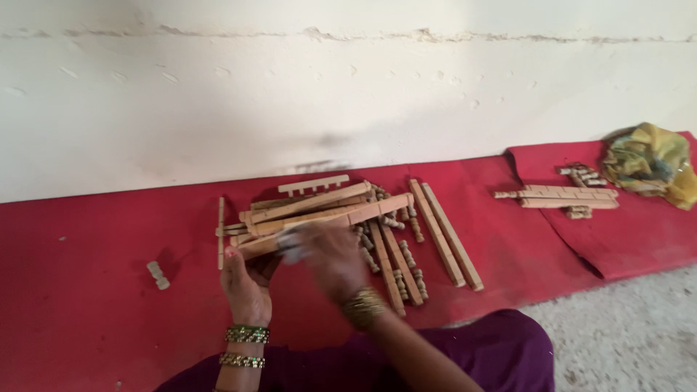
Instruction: The person sits on a red mat on the floor and wipes wooden stick and spindle parts one at a time with a cloth, turning each piece to clean its sides and setting it back on the pile.
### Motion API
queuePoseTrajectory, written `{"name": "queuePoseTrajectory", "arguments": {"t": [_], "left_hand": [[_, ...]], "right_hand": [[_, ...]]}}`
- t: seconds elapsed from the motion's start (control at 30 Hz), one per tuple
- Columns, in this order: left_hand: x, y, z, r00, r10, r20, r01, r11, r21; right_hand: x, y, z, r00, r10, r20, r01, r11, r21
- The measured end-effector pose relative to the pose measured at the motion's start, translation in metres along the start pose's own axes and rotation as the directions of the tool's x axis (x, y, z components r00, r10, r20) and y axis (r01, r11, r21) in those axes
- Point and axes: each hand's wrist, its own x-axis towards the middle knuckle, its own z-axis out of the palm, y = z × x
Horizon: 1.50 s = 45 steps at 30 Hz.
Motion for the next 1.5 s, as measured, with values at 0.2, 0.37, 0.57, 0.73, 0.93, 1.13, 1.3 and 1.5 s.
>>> {"name": "queuePoseTrajectory", "arguments": {"t": [0.2,0.37,0.57,0.73,0.93,1.13,1.3,1.5], "left_hand": [[-0.002,0.027,-0.001,0.999,-0.015,0.044,0.018,0.998,-0.068],[-0.006,0.001,0.015,0.998,-0.033,0.054,0.034,0.999,-0.008],[-0.009,-0.020,0.017,0.994,-0.044,0.097,0.044,0.999,0.006],[-0.009,0.003,0.016,1.000,-0.026,0.017,0.026,1.000,0.015],[-0.010,0.023,0.019,0.999,0.012,0.048,-0.009,0.998,-0.064],[-0.010,-0.007,0.033,0.996,-0.033,0.081,0.042,0.993,-0.107],[-0.013,-0.019,0.039,0.987,-0.016,0.162,0.041,0.988,-0.149],[-0.010,0.003,0.032,0.995,-0.015,0.095,0.027,0.992,-0.125]], "right_hand": [[0.020,0.085,-0.041,0.917,0.224,-0.331,-0.321,0.905,-0.280],[0.015,0.022,-0.021,0.654,0.737,0.170,-0.641,0.420,0.642],[0.003,-0.046,0.021,0.973,-0.181,-0.141,0.184,0.983,0.012],[0.002,0.021,0.013,0.975,0.214,0.061,-0.209,0.974,-0.087],[0.006,0.133,-0.028,0.905,0.202,-0.373,-0.288,0.939,-0.190],[-0.003,0.054,-0.001,0.999,0.001,-0.036,-0.009,0.974,-0.228],[-0.013,-0.020,0.018,0.984,-0.154,-0.092,0.160,0.985,0.064],[0.000,0.065,0.001,0.987,0.042,-0.158,-0.065,0.988,-0.139]]}}
